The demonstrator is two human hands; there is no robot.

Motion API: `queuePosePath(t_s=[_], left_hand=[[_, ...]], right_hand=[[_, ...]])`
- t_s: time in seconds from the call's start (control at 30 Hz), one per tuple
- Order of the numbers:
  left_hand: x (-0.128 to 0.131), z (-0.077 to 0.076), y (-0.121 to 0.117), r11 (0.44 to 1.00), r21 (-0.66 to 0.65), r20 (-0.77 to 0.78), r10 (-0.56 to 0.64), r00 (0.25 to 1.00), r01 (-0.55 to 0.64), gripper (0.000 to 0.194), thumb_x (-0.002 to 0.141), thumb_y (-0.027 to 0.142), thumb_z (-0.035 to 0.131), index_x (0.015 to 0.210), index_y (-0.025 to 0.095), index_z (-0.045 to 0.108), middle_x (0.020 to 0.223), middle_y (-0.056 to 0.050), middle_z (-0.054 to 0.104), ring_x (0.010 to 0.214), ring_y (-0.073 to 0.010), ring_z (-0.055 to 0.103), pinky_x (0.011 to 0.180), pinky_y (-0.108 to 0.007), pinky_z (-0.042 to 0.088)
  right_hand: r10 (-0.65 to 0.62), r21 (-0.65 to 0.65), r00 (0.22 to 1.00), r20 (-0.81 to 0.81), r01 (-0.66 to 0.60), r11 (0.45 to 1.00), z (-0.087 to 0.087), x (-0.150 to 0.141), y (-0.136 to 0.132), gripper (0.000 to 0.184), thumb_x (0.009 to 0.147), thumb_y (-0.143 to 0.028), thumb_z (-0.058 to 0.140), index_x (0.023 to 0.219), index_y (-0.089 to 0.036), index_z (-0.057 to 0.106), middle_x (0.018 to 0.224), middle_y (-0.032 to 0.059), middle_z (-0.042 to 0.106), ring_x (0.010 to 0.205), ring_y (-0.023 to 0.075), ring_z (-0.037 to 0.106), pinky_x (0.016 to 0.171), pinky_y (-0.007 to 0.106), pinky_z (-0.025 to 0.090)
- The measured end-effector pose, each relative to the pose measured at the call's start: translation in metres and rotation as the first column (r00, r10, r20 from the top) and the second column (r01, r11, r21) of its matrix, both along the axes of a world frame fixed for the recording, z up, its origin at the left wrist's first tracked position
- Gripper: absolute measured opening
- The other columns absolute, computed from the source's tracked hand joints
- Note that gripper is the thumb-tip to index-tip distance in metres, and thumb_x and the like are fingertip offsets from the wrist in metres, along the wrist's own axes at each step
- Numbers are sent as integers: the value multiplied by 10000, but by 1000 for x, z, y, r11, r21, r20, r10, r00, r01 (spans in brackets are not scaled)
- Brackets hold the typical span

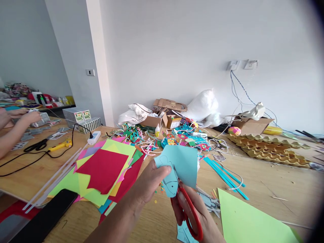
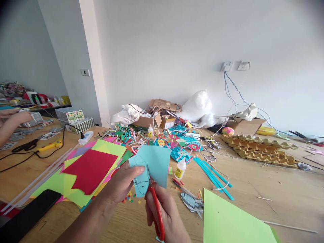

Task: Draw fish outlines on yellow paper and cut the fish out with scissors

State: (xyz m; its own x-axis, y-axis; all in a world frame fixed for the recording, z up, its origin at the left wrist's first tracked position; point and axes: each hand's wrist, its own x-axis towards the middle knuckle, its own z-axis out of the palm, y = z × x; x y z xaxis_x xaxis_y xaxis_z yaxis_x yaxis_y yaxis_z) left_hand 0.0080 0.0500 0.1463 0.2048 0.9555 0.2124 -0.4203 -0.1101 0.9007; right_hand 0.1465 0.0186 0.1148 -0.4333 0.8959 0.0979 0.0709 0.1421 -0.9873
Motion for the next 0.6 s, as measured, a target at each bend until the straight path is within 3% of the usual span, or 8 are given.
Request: queuePosePath(t_s=[0.33, 0.6], left_hand=[[0, 10, -5, 1000, -4, -43, 6, 999, -6, 125, 690, 246, 555, 619, 143, 552, 536, 13, 517, 523, -110, 465, 523, -223, 425], [1, 3, -3, 1000, -8, -52, -2, 999, 1, 155, 727, 280, 543, 663, 139, 546, 582, 15, 500, 530, -100, 452, 540, -219, 408]], right_hand=[[3, 19, 999, 39, -4, 1000, 4, 2, 1, 459, 885, -585, 361, 612, -220, 409, 513, -41, 438, 498, 118, 401, 496, 233, 340], [4, 7, 1000, -1, -4, 1000, 2, -1, -2, 422, 887, -576, 364, 682, -216, 443, 481, -61, 395, 451, 109, 361, 444, 223, 320]])
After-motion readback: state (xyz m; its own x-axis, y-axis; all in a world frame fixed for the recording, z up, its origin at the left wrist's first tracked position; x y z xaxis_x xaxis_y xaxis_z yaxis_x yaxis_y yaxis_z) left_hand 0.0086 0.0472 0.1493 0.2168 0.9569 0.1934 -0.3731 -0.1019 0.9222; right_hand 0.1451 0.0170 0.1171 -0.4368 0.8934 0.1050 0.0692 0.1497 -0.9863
